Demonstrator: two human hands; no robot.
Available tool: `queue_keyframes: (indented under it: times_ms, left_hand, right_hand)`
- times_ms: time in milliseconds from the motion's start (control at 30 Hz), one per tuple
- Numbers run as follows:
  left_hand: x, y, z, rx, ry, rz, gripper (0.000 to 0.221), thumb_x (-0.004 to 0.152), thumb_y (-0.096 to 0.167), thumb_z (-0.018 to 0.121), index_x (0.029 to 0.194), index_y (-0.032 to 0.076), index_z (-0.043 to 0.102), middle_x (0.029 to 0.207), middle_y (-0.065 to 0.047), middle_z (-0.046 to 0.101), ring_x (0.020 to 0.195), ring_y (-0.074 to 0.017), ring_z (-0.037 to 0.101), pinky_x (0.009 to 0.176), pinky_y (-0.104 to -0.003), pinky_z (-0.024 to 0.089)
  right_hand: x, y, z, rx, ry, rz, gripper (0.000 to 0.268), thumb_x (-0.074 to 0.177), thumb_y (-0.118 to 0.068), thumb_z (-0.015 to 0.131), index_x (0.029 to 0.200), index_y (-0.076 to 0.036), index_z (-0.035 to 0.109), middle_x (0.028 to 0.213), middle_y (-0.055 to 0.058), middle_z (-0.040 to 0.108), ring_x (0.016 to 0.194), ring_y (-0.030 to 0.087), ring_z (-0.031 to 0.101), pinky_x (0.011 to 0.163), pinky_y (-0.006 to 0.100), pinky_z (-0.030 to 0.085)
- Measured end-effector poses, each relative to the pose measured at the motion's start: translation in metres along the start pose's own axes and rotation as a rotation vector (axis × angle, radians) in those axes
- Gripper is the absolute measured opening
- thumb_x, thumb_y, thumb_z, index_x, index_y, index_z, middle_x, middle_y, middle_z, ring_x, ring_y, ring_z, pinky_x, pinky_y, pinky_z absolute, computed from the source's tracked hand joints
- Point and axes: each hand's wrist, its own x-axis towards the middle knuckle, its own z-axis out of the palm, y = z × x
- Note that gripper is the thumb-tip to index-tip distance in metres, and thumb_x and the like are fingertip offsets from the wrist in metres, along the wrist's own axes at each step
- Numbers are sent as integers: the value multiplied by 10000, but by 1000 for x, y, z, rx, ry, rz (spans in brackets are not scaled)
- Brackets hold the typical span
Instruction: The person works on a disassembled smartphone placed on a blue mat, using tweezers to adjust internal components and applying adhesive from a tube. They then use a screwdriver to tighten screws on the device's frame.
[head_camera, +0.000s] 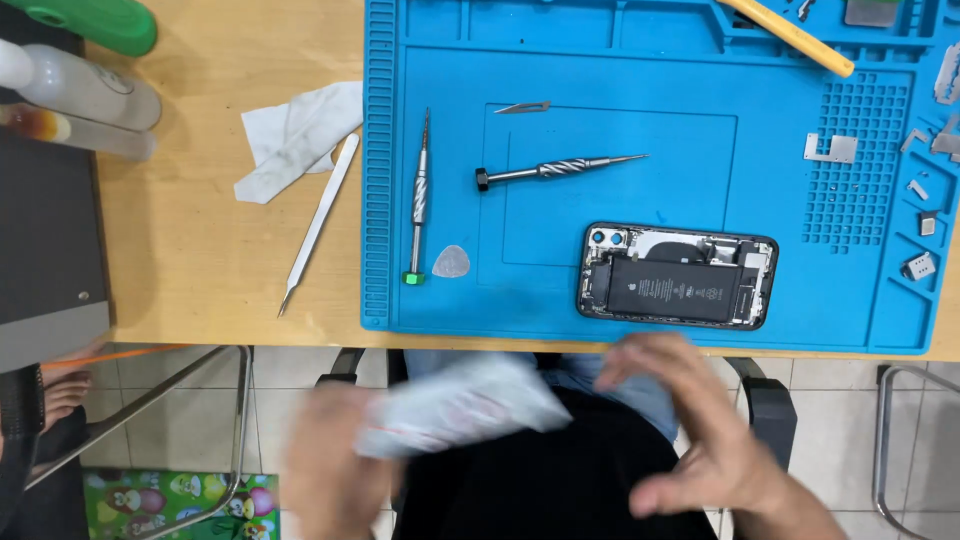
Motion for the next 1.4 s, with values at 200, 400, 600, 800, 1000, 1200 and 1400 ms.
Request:
queue_keyframes:
  times_ms: [200, 400, 600, 800, 1000, 1200, 1400]
  left_hand:
    - [-15, 130, -36, -801, 191, 1404, 189, 1039, 33, 663, 1163, -105, 627, 994, -198, 701, 824, -337, 714, 746, -447, 633]
    - [2, 149, -32, -925, 108, 1288, 323, 1105, 153, 473, 872, -51, 567, 710, -145, 530, 536, -281, 499, 507, -403, 405]
    - [25, 154, -47, -945, -130, 1243, 99, 1045, 48, 625, 1065, -48, 621, 916, -147, 622, 733, -265, 611, 685, -385, 538]
    - [51, 142, -43, -693, 395, 1115, 416, 1078, 207, 407, 700, 67, 510, 626, -54, 521, 491, -179, 449, 473, -345, 267]
    - [62, 147, -34, -429, 435, 1181, 316, 1064, 233, 572, 787, 103, 653, 660, -29, 557, 519, -153, 472, 464, -322, 297]
    - [64, 150, -35, -316, 512, 1178, 305, 1069, 277, 587, 803, 148, 659, 663, 8, 552, 525, -132, 470, 476, -294, 292]
    - [65, 150, -34, -306, 517, 1165, 309, 1071, 285, 584, 795, 165, 654, 661, 20, 554, 522, -121, 472, 478, -288, 289]
  right_hand:
    - [-8, 1, 46, 621, 329, 15, 424, 1138, -508, 614, 1118, -91, 690, 1067, 192, 614, 830, 254, 677, 732, 351, 618]
    - [-15, 5, 29, 402, 366, 15, 424, 1160, -511, 586, 1118, -105, 701, 1049, 192, 767, 915, 272, 798, 738, 337, 694]
    - [-5, 8, 23, 341, 450, 69, 420, 1145, -495, 589, 1061, -94, 681, 994, 210, 769, 879, 286, 800, 773, 361, 688]
    - [12, 19, 14, -257, 783, 24, 508, 1156, -649, 403, 1079, -150, 458, 944, 148, 648, 791, 223, 703, 659, 272, 616]
    - [43, 12, 12, -628, 569, 41, 558, 1054, -445, 397, 954, 64, 602, 918, 269, 713, 802, 326, 767, 699, 352, 642]
    - [62, 0, 21, -662, 548, 114, 534, 1059, -414, 381, 972, 66, 597, 937, 317, 707, 829, 370, 777, 739, 379, 647]
    - [65, -3, 22, -658, 549, 163, 509, 1038, -368, 408, 955, 93, 607, 921, 316, 697, 851, 396, 778, 743, 390, 653]
